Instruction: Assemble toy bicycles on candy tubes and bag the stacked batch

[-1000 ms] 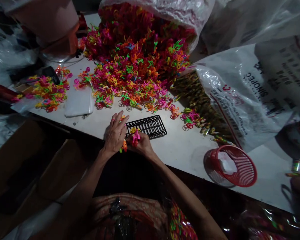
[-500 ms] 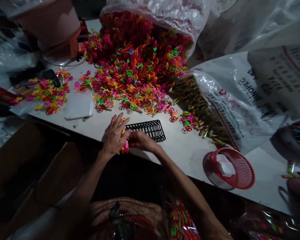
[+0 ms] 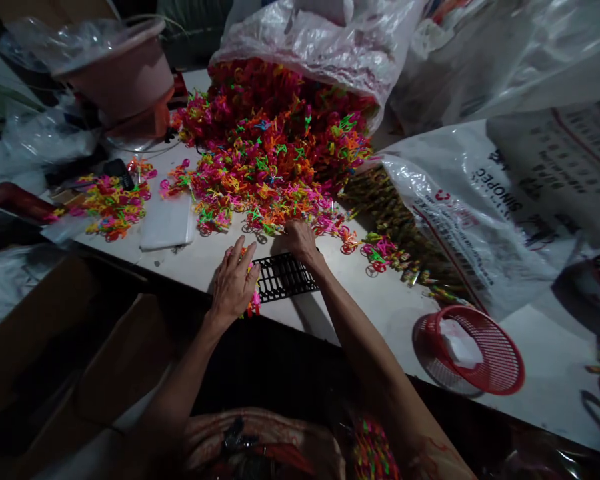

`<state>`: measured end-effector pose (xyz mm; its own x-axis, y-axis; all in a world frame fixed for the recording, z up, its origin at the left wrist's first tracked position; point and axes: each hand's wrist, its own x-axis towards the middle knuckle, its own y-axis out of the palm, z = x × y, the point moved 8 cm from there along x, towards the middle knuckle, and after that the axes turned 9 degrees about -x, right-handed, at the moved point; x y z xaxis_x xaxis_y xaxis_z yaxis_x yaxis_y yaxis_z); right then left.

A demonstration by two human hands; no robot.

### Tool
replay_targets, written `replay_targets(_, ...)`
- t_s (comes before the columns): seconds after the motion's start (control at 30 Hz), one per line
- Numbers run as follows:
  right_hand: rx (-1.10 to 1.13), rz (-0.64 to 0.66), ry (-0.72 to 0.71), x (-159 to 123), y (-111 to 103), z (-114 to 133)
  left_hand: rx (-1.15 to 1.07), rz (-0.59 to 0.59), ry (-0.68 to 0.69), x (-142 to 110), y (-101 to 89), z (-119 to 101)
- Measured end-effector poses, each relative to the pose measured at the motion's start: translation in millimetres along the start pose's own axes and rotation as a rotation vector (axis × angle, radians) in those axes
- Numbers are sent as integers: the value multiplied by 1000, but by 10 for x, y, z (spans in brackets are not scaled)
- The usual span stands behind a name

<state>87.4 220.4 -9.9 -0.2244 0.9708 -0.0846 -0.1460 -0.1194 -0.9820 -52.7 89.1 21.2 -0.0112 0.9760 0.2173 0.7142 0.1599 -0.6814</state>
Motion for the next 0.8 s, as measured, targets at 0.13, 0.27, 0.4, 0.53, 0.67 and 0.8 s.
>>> replay_targets(0.13,319,5,8,-195,-53,-79,-9,22,14,11,0,-2)
replay_targets(0.27,567,32,-38,-542,25,-88,-25,26,33,17,-3,16)
replay_targets(0.4,548,-2,-93,-837,84,-52,-41,25,54,23,-5,34)
replay_targets(0.53,527,-53,-108,-947,72,-52,-54,16,68,26,-17,40)
replay_targets(0.67,603,17,-105,-957,121,-92,-74,22,67,25,-25,41)
replay_targets(0.8,583,24,-27,-951,156,-141,-96,39,62,23,-32,31)
